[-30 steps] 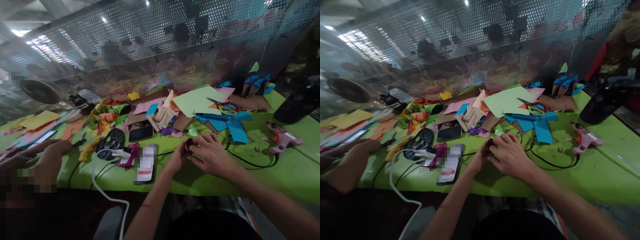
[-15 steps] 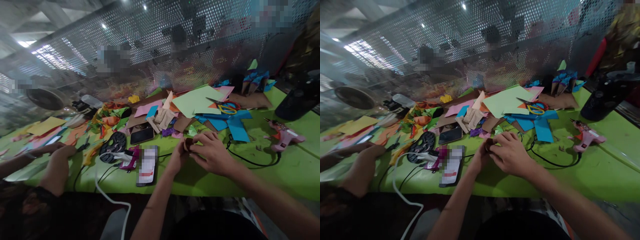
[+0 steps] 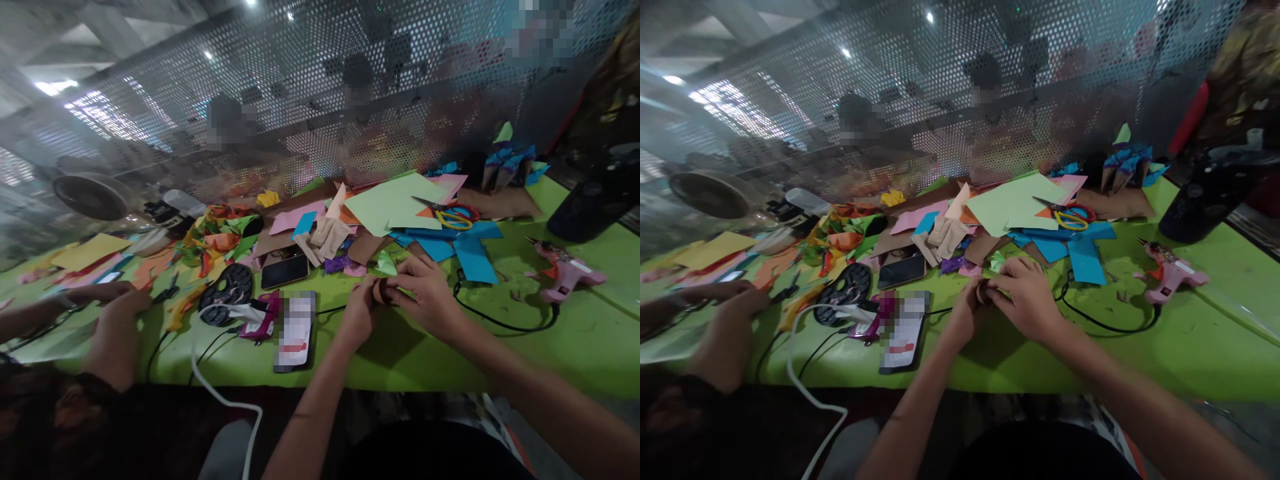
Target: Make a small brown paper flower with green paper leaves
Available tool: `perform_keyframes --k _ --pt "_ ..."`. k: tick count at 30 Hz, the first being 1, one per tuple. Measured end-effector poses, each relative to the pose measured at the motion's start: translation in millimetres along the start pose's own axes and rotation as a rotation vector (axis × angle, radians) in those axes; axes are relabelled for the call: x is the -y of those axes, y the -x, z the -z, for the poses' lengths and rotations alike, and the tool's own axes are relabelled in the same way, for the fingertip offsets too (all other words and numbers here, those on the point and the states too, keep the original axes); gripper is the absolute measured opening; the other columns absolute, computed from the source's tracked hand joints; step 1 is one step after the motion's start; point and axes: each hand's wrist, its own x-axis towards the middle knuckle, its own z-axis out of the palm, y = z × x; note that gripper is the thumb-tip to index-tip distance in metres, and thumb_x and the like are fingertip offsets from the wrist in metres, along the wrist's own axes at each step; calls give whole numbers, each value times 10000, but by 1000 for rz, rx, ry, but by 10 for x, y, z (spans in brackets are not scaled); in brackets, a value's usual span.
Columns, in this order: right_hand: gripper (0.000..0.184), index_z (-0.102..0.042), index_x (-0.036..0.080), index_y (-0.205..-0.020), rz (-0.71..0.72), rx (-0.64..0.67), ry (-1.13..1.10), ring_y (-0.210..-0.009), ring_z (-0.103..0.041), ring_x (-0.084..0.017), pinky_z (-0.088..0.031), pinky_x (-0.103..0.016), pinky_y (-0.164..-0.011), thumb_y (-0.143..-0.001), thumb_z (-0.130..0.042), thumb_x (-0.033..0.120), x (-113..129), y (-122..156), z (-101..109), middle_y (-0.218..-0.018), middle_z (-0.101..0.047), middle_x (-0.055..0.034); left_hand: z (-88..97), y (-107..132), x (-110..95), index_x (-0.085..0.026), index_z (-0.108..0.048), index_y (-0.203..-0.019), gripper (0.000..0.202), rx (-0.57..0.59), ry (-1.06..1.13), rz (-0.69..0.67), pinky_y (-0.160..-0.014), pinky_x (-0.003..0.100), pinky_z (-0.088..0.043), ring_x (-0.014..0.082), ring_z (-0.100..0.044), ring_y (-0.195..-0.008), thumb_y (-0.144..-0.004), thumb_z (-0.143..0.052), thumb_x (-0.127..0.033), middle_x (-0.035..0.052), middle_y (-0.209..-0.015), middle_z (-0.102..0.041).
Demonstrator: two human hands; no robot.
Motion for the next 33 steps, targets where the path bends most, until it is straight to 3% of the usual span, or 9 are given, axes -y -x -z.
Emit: perform_keyframes --k 4,11,19,22,26,33 --pt "184 -662 216 -674 -1 -5 117 -816 -473 -208 -321 -343 -725 -837 -611 147 5 22 -32 -780 -567 -34 0 7 -23 -179 -559 -1002 231 7 -305 -140 -774 359 -383 210 -523 -748 -777 -546 -129 39 -838 -595" --pt "209 -611 220 -612 -15 12 128 -793 -470 -212 -294 -344 -700 -753 -584 68 43 46 -30 -725 -542 -30 -73 10 -27 -191 -502 -923 172 101 -555 -133 -772 368 -358 223 -529 -751 -787 -481 -88 41 -805 -576" --pt "210 -607 211 -619 -36 -13 157 -769 -467 -201 -305 -352 -734 -813 -589 133 45 69 -75 -735 -566 -30 -68 4 -65 -179 -503 -957 193 101 -469 -73 -736 345 -353 214 -534 -735 -787 -485 -91 40 -806 -590" --pt "172 -675 230 -740 -18 -12 57 -768 -473 -191 -304 -347 -737 -877 -579 192 62 64 -22 -751 -574 -18 -54 -8 -40 -182 -503 -954 203 45 -327 -38 -706 324 -358 183 -494 -683 -773 -507 -90 18 -788 -579" --pt "183 -681 226 -837 50 107 13 -786 -478 -188 -299 -347 -736 -933 -538 287 122 53 53 -779 -559 -24 -33 -17 7 -195 -508 -939 205 -37 -205 42 -701 306 -378 164 -474 -665 -759 -547 -105 -11 -775 -584" --pt "175 -665 226 -858 88 223 158 -824 -495 -218 -300 -359 -725 -925 -566 353 130 96 -38 -803 -578 -35 2 25 -60 -176 -543 -976 269 -6 -303 9 -797 342 -397 193 -547 -762 -737 -511 -57 25 -866 -636"
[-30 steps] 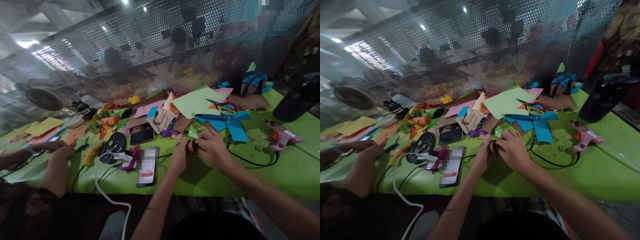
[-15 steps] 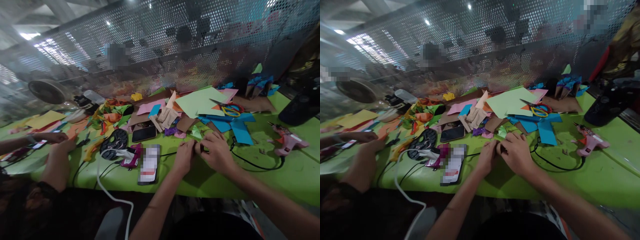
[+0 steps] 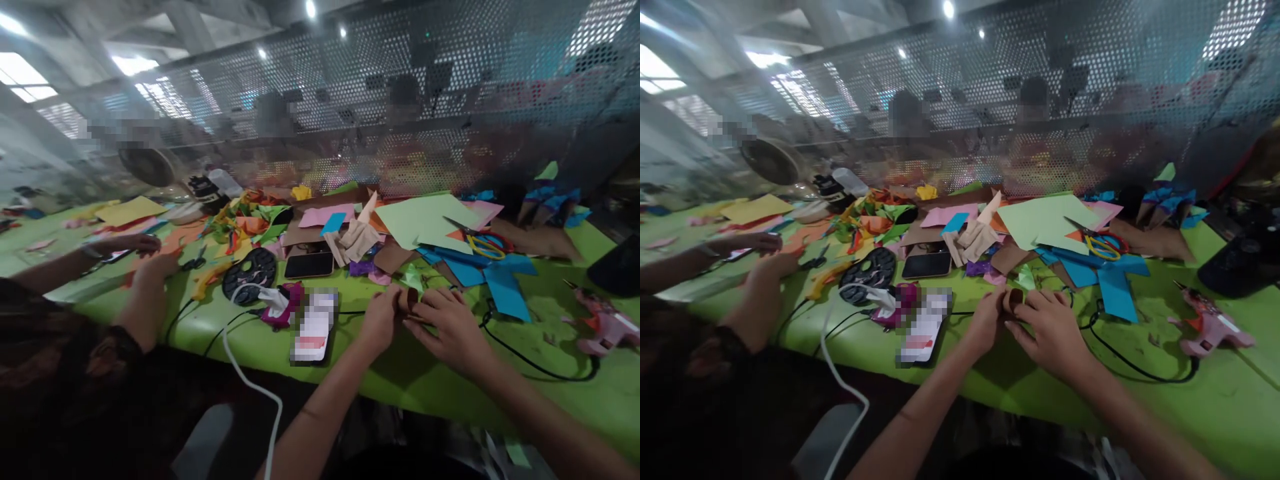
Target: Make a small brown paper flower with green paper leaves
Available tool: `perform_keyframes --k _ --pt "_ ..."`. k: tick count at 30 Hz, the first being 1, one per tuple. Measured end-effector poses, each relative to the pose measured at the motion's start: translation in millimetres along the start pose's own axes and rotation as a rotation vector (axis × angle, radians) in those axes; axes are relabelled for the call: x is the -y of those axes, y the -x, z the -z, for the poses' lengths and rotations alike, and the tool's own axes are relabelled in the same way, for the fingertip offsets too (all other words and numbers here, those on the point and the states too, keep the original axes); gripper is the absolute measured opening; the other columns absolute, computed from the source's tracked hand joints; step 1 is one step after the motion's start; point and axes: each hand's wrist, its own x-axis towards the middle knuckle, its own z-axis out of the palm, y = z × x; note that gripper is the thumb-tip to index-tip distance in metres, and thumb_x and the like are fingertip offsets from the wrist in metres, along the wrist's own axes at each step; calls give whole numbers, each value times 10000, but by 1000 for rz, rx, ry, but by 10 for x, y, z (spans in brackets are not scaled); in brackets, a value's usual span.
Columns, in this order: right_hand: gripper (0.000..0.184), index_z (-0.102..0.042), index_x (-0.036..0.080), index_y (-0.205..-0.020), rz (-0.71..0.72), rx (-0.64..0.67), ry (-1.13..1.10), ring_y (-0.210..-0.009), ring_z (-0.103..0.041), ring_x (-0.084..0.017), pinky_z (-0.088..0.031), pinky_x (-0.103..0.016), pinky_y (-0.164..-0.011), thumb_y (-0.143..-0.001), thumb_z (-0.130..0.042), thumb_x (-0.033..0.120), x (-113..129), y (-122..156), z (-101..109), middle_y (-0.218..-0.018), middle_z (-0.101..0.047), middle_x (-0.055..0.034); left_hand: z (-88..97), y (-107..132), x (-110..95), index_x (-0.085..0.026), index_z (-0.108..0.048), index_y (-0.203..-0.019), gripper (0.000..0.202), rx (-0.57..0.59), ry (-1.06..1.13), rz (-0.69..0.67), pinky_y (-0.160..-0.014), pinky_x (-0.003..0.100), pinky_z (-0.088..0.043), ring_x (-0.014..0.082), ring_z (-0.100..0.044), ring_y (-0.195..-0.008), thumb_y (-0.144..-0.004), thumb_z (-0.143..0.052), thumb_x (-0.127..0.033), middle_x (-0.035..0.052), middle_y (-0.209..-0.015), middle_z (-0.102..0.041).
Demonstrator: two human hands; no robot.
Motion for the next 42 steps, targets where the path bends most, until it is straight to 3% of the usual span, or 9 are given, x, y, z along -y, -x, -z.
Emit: perform_keyframes --k 5,10,16,22,27,30,35,39,42 --pt "167 -678 247 -992 -2 -52 -151 -821 -551 -212 -385 -336 -715 -931 -558 346 -112 -82 39 -847 -606 -41 37 -50 -39 -192 -509 -1087 274 -72 66 139 -771 311 -436 200 -608 -826 -819 -562 -165 45 -937 -671" --pt "147 -681 218 -998 -8 -168 -80 -888 -589 -239 -435 -365 -797 -903 -580 268 -225 -587 111 -913 -688 -63 107 -101 34 -185 -507 -1155 256 -225 -371 360 -887 411 -425 265 -613 -1029 -918 -506 -283 103 -1095 -666" --pt "322 -683 219 -1136 17 123 198 -1066 -588 -249 -422 -361 -930 -843 -555 184 -209 -1441 -364 -1155 -707 -69 127 -17 147 -161 -439 -1364 515 -163 -592 295 -946 479 -422 299 -535 -1172 -873 -557 -265 143 -1289 -584" --pt "503 -611 216 -1277 51 177 266 -1206 -520 -265 -392 -385 -967 -796 -551 81 -154 -1814 -809 -1340 -619 -69 134 -34 102 -146 -383 -1442 591 -94 -569 313 -982 500 -419 309 -495 -1242 -890 -520 -305 164 -1384 -529" --pt "270 -726 206 -1020 13 135 285 -1076 -576 -264 -374 -392 -945 -915 -478 188 -144 -1812 -885 -1098 -727 -91 154 -32 44 -156 -409 -1426 572 -123 -497 325 -1046 550 -384 317 -452 -1308 -885 -534 -296 161 -1421 -504" --pt "289 -715 212 -1063 -51 53 276 -1018 -599 -249 -393 -356 -877 -950 -451 241 -160 -1766 -792 -1068 -735 -85 172 -21 30 -186 -472 -1378 499 -221 -429 294 -1035 573 -390 336 -457 -1308 -894 -535 -291 153 -1411 -520" --pt "360 -717 182 -913 -137 -76 273 -926 -610 -232 -397 -305 -777 -989 -394 320 -235 -1601 -400 -939 -737 -100 261 -47 62 -216 -592 -1177 325 -550 -212 188 -997 517 -438 312 -533 -1213 -853 -618 -226 129 -1281 -605" --pt "348 -701 179 -807 -51 -147 255 -840 -613 -224 -391 -306 -733 -977 -438 331 -158 -1214 19 -816 -724 -83 338 -48 46 -199 -509 -1212 388 -879 9 -7 -1003 439 -466 256 -534 -1219 -848 -642 -212 141 -1262 -572" --pt "258 -716 189 -968 116 -159 294 -886 -628 -233 -400 -344 -799 -965 -486 306 20 -770 272 -902 -750 -81 332 38 -37 -206 -370 -1376 541 -782 42 -109 -943 371 -511 250 -483 -1303 -890 -599 -269 181 -1409 -463"
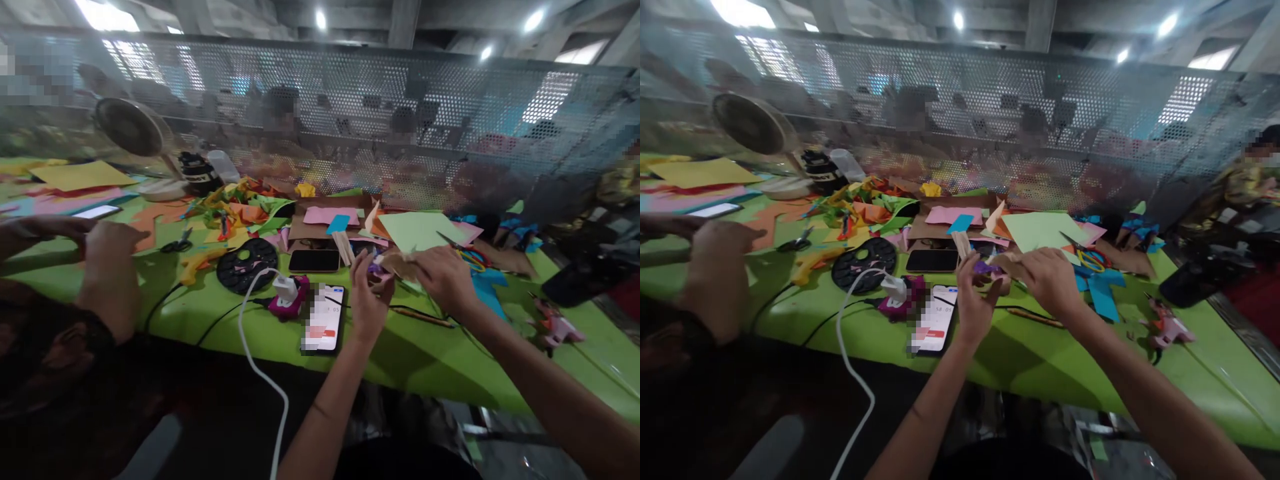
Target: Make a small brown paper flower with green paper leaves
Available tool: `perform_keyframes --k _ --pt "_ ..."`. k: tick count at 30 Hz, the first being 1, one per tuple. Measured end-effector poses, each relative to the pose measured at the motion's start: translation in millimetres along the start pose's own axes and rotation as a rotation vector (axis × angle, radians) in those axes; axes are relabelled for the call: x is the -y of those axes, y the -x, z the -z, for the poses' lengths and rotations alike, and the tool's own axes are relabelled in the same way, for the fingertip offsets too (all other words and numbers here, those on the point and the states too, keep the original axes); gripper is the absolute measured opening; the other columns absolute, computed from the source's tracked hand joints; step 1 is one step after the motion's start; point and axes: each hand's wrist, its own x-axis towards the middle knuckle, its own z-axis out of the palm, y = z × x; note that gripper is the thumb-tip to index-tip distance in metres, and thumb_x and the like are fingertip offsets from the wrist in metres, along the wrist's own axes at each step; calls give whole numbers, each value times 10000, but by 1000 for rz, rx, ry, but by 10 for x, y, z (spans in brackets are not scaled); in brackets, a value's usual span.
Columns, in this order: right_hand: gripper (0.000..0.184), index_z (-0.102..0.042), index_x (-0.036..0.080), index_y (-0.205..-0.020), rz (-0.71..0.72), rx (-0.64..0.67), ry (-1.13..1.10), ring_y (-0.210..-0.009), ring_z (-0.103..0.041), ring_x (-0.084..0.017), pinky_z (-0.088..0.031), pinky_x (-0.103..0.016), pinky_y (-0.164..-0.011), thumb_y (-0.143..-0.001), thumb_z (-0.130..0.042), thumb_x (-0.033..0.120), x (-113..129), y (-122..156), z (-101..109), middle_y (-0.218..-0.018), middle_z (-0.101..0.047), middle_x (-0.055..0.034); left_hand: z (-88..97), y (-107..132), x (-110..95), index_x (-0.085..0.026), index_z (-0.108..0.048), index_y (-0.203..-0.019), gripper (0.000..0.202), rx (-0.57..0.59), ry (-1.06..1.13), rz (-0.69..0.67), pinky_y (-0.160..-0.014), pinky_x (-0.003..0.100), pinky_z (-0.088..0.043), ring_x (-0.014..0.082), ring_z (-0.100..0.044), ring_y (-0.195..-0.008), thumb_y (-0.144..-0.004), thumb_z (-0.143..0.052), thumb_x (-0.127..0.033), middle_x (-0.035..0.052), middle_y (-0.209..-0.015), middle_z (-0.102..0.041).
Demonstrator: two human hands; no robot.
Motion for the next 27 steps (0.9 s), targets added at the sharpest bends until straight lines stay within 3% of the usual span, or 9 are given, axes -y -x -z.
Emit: perform_keyframes --k 2,5,7,9,14,17,21,27 --pt "245 -688 214 -1117 87 5 -8 -995 -630 -232 -409 -367 -881 -952 -509 239 106 279 182 -1081 -743 -73 41 98 -75 -205 -344 -1421 568 179 -6 -48 -956 349 -509 241 -463 -1332 -903 -570 -265 176 -1449 -443" --pt "314 -663 268 -1189 144 52 -83 -1032 -632 -218 -429 -384 -920 -923 -535 160 210 694 305 -1160 -725 -43 117 303 -159 -225 -538 -1290 403 410 9 -106 -1009 350 -482 207 -544 -1249 -888 -574 -216 106 -1326 -592" --pt "358 -649 284 -1213 123 94 -149 -1046 -633 -214 -446 -389 -918 -901 -552 138 233 953 291 -1181 -718 -31 181 440 -191 -247 -647 -1146 298 529 24 -97 -999 356 -487 187 -611 -1147 -880 -556 -148 60 -1210 -676" --pt "400 -643 284 -1223 83 136 -191 -1071 -629 -215 -450 -401 -930 -876 -552 106 229 1184 232 -1196 -711 -31 256 543 -213 -256 -670 -1121 349 638 31 -69 -1016 365 -474 173 -612 -1152 -871 -511 -71 39 -1218 -687" --pt "308 -685 259 -1120 -11 190 -257 -1037 -649 -214 -463 -406 -924 -884 -546 118 198 1552 113 -1120 -739 -34 447 604 -260 -322 -677 -1134 446 901 -162 -121 -1138 439 -341 187 -437 -1369 -847 -493 -34 -36 -1411 -569" --pt "249 -694 249 -1058 -42 176 -317 -997 -659 -198 -475 -388 -901 -893 -547 134 187 1634 106 -1087 -748 -39 522 598 -308 -355 -669 -1162 434 937 -368 -156 -1167 529 -253 249 -336 -1437 -851 -534 -84 -37 -1488 -485" --pt "216 -680 243 -1008 -58 205 -338 -1014 -644 -206 -467 -396 -910 -874 -553 130 184 1674 97 -1134 -732 -43 577 650 -455 -338 -562 -1328 522 852 -531 -148 -1169 566 -225 289 -317 -1443 -852 -555 -123 26 -1523 -438" --pt "236 -654 233 -950 -83 264 -318 -1011 -621 -242 -446 -412 -908 -791 -563 82 232 1705 80 -1113 -730 -41 623 837 -656 -338 -561 -1316 530 940 -405 -157 -1064 480 -365 256 -536 -1225 -820 -622 -161 38 -1370 -590"
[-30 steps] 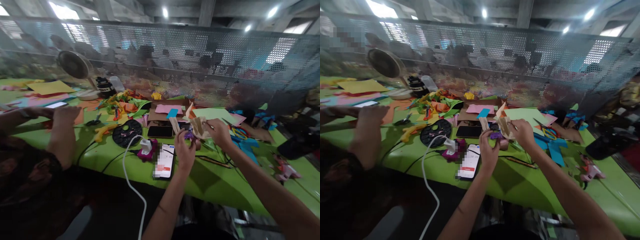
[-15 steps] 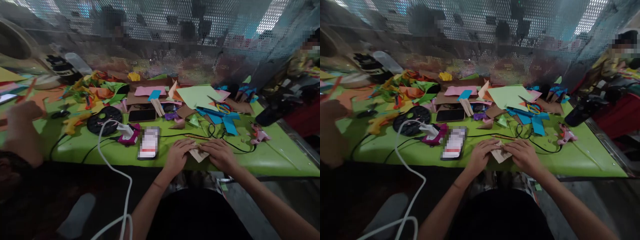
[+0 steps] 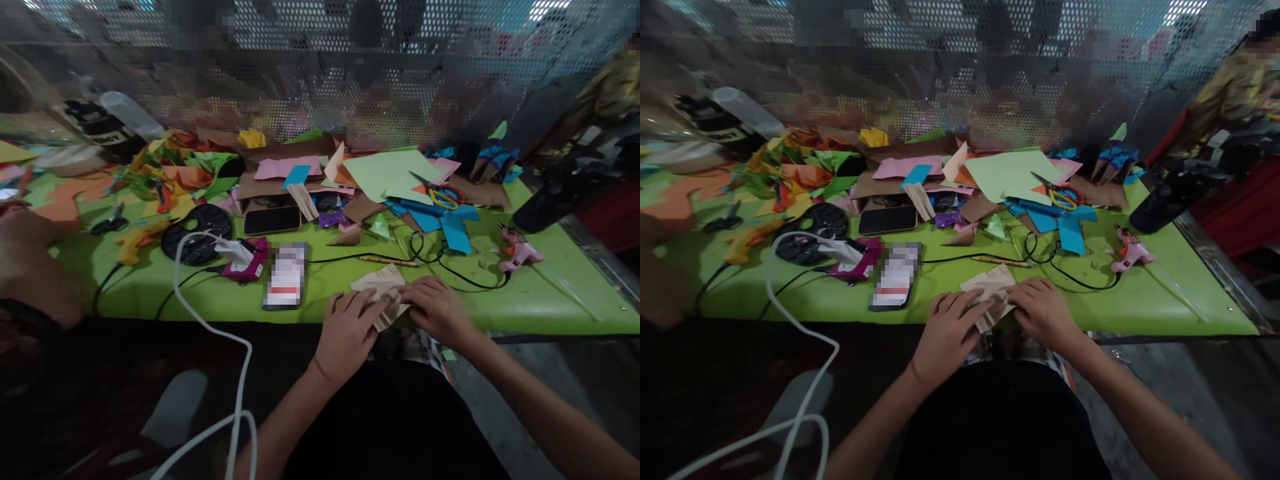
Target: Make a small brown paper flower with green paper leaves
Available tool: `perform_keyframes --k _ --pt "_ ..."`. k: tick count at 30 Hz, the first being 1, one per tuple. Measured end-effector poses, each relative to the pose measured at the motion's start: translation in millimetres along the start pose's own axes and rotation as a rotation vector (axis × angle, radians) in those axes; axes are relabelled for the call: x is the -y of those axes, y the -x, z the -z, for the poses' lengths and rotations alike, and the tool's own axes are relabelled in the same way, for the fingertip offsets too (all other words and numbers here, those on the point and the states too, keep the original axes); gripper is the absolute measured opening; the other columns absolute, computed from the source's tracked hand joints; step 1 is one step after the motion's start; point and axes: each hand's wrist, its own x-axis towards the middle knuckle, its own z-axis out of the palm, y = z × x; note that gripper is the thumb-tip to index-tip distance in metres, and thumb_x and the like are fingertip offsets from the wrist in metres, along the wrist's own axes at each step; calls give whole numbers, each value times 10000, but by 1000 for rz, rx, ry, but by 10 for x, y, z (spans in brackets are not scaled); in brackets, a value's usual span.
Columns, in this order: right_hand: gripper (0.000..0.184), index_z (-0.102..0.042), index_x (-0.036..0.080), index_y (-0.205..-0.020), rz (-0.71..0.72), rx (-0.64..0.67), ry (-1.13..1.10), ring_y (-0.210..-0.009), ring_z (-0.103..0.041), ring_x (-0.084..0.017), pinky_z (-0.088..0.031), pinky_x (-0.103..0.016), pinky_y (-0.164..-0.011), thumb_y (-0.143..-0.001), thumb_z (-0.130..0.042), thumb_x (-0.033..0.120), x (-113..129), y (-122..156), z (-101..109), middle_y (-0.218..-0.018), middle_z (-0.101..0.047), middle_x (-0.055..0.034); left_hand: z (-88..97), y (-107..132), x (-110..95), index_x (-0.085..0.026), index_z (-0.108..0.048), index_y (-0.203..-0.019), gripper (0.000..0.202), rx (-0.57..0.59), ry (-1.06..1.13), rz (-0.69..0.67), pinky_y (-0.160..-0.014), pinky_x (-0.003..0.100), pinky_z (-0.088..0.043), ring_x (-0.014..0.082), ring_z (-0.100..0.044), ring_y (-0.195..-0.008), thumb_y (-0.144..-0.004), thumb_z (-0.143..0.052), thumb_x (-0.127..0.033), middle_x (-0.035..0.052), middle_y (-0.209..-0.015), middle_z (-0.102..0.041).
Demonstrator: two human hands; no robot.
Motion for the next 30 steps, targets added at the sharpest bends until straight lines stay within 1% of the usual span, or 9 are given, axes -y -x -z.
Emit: perform_keyframes --k 5,9,13,16,19,21,24,28,30 --pt "278 -665 237 -960 -81 6 -111 -993 -630 -238 -445 -399 -885 -766 -563 66 5 -17 28 -1039 -740 -44 -88 48 25 -294 -682 -1027 185 -72 57 56 -1022 472 -351 218 -610 -1077 -887 -589 -218 23 -1205 -679" --pt "128 -687 245 -923 -150 24 -324 -917 -651 -206 -469 -351 -826 -853 -602 181 -41 -62 73 -933 -741 -33 -112 48 66 -246 -680 -896 147 -175 125 123 -952 408 -374 192 -610 -978 -930 -536 -246 24 -1053 -704" --pt "144 -695 239 -859 -255 25 -363 -826 -642 -195 -454 -329 -764 -914 -588 318 -51 -103 64 -848 -731 -22 -124 32 76 -203 -642 -823 147 -217 84 213 -821 371 -387 217 -571 -926 -918 -542 -253 41 -942 -688" --pt "158 -690 229 -848 -355 -16 -283 -775 -635 -199 -434 -325 -718 -907 -585 331 -31 -126 17 -807 -719 -23 -143 3 84 -194 -606 -789 152 -217 -5 282 -768 377 -372 235 -558 -868 -905 -554 -276 48 -853 -669" --pt "123 -682 235 -936 -402 -40 -229 -770 -646 -208 -427 -338 -734 -878 -606 312 -10 -144 -33 -816 -721 -21 -167 -25 103 -197 -594 -816 90 -229 -17 328 -781 380 -371 230 -566 -829 -875 -592 -264 33 -806 -668" --pt "183 -657 240 -1035 -417 -50 -209 -762 -643 -212 -423 -351 -752 -865 -616 294 2 -148 -54 -784 -706 -13 -179 -32 120 -199 -605 -880 45 -246 14 351 -802 378 -373 222 -577 -830 -856 -617 -235 23 -817 -678" --pt "234 -623 244 -1106 -390 -64 -164 -814 -632 -217 -419 -364 -772 -875 -590 245 14 -138 -60 -839 -684 -27 -181 -21 140 -221 -638 -979 120 -248 45 315 -811 376 -372 221 -575 -870 -861 -619 -214 26 -888 -682" --pt "189 -668 263 -1002 -229 -49 -112 -1059 -595 -243 -410 -394 -860 -921 -515 187 5 -97 -18 -1069 -649 -76 -154 4 148 -289 -697 -990 194 -187 36 218 -815 381 -358 223 -541 -892 -896 -564 -184 33 -916 -652" --pt "192 -678 269 -1015 -165 3 -87 -1091 -587 -246 -408 -408 -884 -931 -518 205 -14 -73 15 -1119 -646 -79 -137 16 154 -290 -707 -988 201 -175 41 198 -825 383 -355 224 -534 -902 -905 -552 -190 37 -921 -647"
